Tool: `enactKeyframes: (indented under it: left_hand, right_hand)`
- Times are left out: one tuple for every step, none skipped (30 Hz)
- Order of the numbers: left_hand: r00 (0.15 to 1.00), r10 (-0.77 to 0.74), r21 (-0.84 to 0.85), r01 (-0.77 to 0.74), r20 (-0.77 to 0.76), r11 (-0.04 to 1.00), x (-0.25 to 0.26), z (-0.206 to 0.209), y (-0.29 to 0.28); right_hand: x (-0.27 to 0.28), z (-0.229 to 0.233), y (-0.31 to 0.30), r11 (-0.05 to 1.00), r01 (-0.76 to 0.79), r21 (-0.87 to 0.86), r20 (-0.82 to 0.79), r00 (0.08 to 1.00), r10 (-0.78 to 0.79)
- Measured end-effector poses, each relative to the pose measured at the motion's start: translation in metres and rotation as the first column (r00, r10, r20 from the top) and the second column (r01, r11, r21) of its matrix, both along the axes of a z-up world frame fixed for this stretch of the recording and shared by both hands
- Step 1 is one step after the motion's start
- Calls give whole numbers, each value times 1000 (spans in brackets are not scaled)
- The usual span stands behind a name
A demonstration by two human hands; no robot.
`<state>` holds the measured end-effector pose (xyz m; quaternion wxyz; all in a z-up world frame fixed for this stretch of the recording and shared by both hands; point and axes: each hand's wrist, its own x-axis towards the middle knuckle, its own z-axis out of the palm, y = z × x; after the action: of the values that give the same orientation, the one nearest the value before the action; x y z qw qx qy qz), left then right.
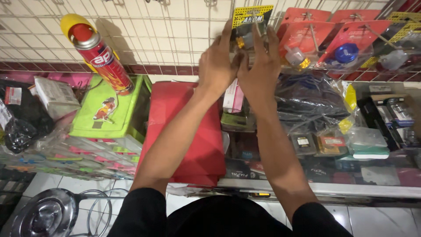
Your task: The person picks up several packaged motorcycle parts from a counter and hangs them individually onto a wire wall rack.
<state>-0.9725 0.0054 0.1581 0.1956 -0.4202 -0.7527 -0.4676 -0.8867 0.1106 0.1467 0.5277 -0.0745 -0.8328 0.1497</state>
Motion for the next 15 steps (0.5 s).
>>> enactKeyframes:
  left_hand:
    - [996,66,-22,-67,-57,997,2,7,-2]
    - [985,130,-40,-136,-115,990,5,13,-3]
    - [967,191,-60,-203,-171,977,7,19,-5]
    - [966,131,-23,-139,-224,990,9,24,-8]
    - [956,71,12,-70,-286,997,7,30,-10]
    - [937,13,42,2,-348,999,7,35,-10]
    - [916,-16,81,52,-400,995,4,39,-8]
    - [891,-42,117,106,-453,987,-3,46,-1]
    - [860,-65,156,166,-507,974,-10,52,8]
    - [859,-71,153,171,-506,973,-14,55,14]
    - [860,-75,144,170,-505,975,-20,56,16]
    - [860,-78,136,169,-503,976,-23,55,19]
    - [851,-65,121,149,-521,981,-27,55,22]
    - [842,-53,106,130,-538,986,-29,55,26]
    - [830,-39,95,110,-556,989,-31,55,29]
  right_hand:
    - [-1,2,1,1000,-7,-29,16,1000,8]
    - [-3,4,2,998,-15,-57,31,999,17]
    - [-4,4,1,996,-21,-91,50,998,26]
    - [-3,4,1,999,-11,-42,39,999,12]
    - [-3,6,1,1000,1,9,20,1000,-2]
    - [-4,8,1,998,14,60,2,1000,-15]
    - [-3,8,0,998,6,60,1,1000,-6]
    - [-3,8,0,998,-2,60,0,1000,2]
    - [-3,10,1,998,-6,68,-3,1000,7]
    - [-5,12,2,997,14,75,-5,1000,-14]
    - [-9,12,0,997,28,79,-6,1000,-28]
    - [-9,12,-1,996,43,82,-7,999,-42]
    - [-9,13,-1,997,42,66,11,999,-43]
    - [-8,13,-2,998,42,49,29,999,-44]
    - [-9,15,-1,998,43,36,44,998,-44]
